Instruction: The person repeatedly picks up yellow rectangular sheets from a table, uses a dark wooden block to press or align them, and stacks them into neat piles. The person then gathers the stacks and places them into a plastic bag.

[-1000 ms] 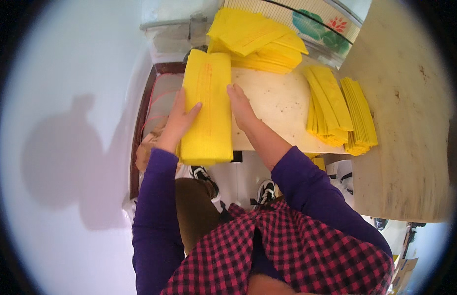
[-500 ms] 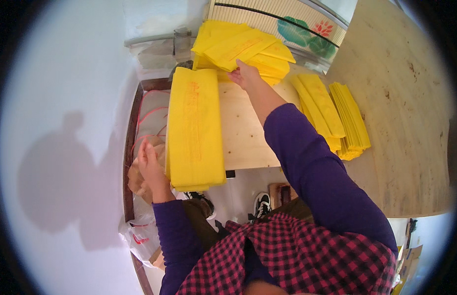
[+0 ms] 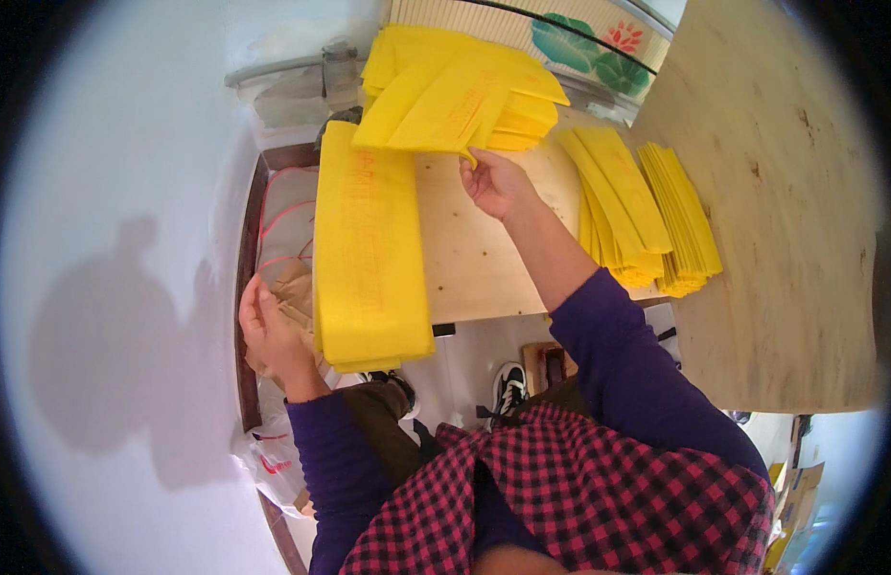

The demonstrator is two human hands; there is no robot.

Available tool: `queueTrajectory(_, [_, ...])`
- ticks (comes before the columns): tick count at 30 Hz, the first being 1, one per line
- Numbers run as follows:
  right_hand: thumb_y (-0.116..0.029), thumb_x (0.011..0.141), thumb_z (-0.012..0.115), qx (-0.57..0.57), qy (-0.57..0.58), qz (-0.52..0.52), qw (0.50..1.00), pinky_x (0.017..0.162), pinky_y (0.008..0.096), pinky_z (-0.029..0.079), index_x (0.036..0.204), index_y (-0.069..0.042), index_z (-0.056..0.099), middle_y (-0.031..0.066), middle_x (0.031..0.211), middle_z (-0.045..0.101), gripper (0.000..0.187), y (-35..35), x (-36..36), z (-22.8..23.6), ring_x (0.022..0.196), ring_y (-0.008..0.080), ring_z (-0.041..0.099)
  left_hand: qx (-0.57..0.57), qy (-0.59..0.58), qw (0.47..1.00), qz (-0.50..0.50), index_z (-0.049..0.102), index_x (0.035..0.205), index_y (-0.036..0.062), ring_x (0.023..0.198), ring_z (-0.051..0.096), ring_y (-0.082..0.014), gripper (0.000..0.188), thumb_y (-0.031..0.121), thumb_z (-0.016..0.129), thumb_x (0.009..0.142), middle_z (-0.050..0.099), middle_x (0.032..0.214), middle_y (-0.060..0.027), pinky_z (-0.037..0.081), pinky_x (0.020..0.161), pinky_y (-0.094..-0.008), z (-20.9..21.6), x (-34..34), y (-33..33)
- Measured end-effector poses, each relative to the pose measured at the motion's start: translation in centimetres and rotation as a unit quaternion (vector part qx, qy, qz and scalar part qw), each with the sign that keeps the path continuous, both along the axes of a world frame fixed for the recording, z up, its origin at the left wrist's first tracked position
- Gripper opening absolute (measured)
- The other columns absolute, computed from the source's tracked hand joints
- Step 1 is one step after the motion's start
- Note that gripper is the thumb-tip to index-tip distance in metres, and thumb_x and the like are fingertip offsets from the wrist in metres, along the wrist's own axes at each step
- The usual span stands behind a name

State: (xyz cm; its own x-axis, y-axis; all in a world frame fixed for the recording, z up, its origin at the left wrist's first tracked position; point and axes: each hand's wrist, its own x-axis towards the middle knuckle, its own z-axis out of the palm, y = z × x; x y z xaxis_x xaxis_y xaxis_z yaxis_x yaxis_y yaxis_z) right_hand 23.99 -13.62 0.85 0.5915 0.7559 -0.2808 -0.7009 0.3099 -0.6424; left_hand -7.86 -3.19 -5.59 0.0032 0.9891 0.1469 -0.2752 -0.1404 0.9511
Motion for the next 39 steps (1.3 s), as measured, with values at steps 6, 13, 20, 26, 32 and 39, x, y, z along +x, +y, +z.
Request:
queueTrajectory(6, [-0.008, 0.088, 0.054, 0.018, 0.041, 0.025, 0.999, 0.054, 0.0204, 0.051, 0.092, 0.001, 0.051, 0.0077, 0.076, 0.058, 0.010, -2.8, -2.0, 1.2, 0.063, 0.0138, 0.058, 0.068, -0.046, 0.995, -0.060, 0.055, 0.111, -0.0029, 0.101, 0.054, -0.0181, 0.025, 0.012, 0.047, 0.093, 0.059, 0.108, -0.0121, 0.043, 0.090, -0.0312, 4.9, 0.1, -4.2])
queueTrajectory(13, [-0.009, 0.087, 0.056, 0.047, 0.061, 0.052, 0.996, 0.054, 0.0207, 0.050, 0.092, -0.001, 0.052, 0.0081, 0.081, 0.058, 0.011, -6.9, -4.5, 3.0, 0.064, 0.0137, 0.057, -0.264, -0.276, 0.806, -0.452, 0.034, 0.132, 0.0032, 0.123, 0.039, -0.0338, 0.054, 0.042, 0.038, 0.095, 0.042, 0.131, -0.0198, 0.030, 0.103, -0.0490, 6.4, 6.4, -12.3])
queueTrajectory(20, [-0.015, 0.089, 0.055, -0.069, -0.067, 0.126, 0.987, 0.054, 0.0229, 0.048, 0.099, -0.006, 0.055, 0.0025, 0.084, 0.060, 0.014, -18.2, -6.3, -2.0, 0.062, 0.0121, 0.056, -0.237, -0.296, 0.815, -0.439, 0.035, 0.134, 0.0106, 0.124, 0.039, -0.0210, 0.050, 0.039, 0.044, 0.094, 0.043, 0.134, -0.0036, 0.029, 0.104, -0.0463, 2.9, 10.1, -16.0])
queueTrajectory(26, [-0.020, 0.090, 0.053, -0.216, -0.079, 0.186, 0.955, 0.055, 0.0218, 0.049, 0.101, -0.005, 0.056, 0.0030, 0.082, 0.063, 0.019, -26.0, -7.8, -10.4, 0.062, 0.0102, 0.057, -0.220, -0.179, 0.855, -0.434, 0.023, 0.139, 0.0012, 0.127, 0.034, -0.0209, 0.050, 0.016, 0.043, 0.096, 0.036, 0.139, -0.0111, 0.025, 0.106, -0.0339, -1.5, 8.8, -20.5])
queueTrajectory(32, [-0.018, 0.090, 0.052, -0.203, -0.098, 0.179, 0.958, 0.055, 0.0211, 0.049, 0.102, -0.005, 0.056, 0.0034, 0.081, 0.062, 0.018, -27.3, -8.5, -12.7, 0.065, 0.0101, 0.059, -0.112, 0.087, 0.890, -0.434, 0.028, 0.138, -0.0016, 0.131, 0.030, -0.0234, 0.051, 0.018, 0.045, 0.094, 0.032, 0.142, -0.0154, 0.023, 0.107, -0.0328, -2.8, 8.5, -22.0])
queueTrajectory(39, [-0.018, 0.091, 0.051, -0.178, -0.060, 0.183, 0.965, 0.055, 0.0205, 0.051, 0.105, -0.004, 0.056, 0.0026, 0.082, 0.062, 0.020, -27.6, -9.4, -13.5, 0.062, 0.0095, 0.059, 0.283, 0.353, 0.795, -0.403, 0.043, 0.127, -0.0019, 0.129, 0.029, -0.0399, 0.046, 0.021, 0.053, 0.088, 0.037, 0.135, -0.0249, 0.023, 0.107, -0.0438, -5.0, 8.3, -22.8])
